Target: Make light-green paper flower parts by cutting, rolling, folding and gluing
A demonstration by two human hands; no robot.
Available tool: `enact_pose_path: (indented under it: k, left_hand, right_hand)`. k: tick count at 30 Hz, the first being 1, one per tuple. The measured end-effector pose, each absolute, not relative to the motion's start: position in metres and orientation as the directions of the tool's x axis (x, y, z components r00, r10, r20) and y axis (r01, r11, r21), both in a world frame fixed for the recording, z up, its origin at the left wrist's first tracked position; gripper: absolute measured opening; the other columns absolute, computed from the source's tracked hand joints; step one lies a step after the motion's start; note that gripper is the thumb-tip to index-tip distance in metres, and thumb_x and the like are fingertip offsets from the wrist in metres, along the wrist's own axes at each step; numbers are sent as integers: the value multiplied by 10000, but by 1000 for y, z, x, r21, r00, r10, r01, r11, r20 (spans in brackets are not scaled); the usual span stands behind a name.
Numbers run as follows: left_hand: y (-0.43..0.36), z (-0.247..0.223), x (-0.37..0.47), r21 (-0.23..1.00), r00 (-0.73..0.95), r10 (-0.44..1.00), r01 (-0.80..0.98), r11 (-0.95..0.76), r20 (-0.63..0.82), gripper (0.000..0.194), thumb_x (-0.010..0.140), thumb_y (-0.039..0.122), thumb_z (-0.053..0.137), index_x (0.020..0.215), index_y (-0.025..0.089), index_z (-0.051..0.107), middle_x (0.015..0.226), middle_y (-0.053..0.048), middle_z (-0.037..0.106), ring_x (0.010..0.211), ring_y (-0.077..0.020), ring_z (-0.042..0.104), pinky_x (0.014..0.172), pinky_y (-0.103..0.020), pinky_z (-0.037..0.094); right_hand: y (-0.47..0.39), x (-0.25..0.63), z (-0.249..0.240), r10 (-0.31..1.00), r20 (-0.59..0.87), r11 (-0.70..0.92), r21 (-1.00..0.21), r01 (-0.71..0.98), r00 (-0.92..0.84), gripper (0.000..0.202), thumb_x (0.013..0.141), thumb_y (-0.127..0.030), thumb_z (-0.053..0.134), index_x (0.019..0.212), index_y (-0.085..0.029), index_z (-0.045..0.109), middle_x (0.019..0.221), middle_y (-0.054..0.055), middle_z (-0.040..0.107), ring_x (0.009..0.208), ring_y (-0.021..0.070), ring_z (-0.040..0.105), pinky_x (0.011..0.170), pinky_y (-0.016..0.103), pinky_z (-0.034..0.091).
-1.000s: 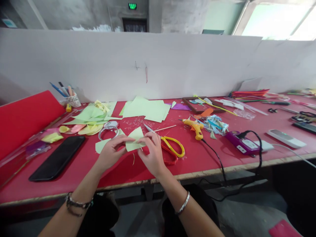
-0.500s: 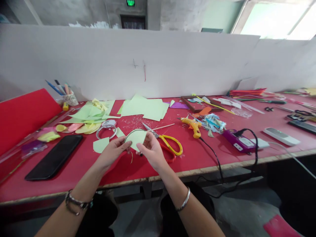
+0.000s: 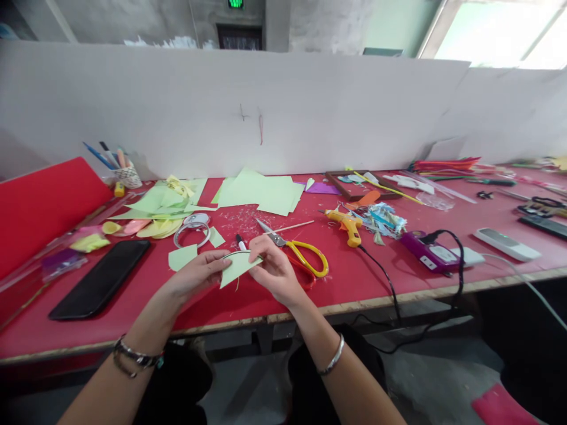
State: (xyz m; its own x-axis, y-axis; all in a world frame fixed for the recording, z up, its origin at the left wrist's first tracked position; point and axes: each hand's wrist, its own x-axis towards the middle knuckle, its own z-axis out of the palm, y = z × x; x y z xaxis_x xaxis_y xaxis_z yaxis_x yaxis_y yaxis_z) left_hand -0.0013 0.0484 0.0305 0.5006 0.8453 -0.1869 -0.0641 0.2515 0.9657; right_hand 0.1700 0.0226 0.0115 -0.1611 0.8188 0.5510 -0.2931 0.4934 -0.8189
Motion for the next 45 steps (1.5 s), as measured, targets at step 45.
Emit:
enact_pose_path:
  k: [45]
  left_hand:
    - [43, 32, 11, 970, 506, 849, 92, -227, 151, 229, 721, 355, 610, 697, 165, 484, 521, 73, 449, 438, -53, 443, 453, -177, 356]
  right_hand:
    - [30, 168, 4, 966, 194, 168, -974, -154, -173, 209, 749, -390, 565, 694, -192, 525, 626, -43, 478, 559, 84, 429, 557, 215, 364]
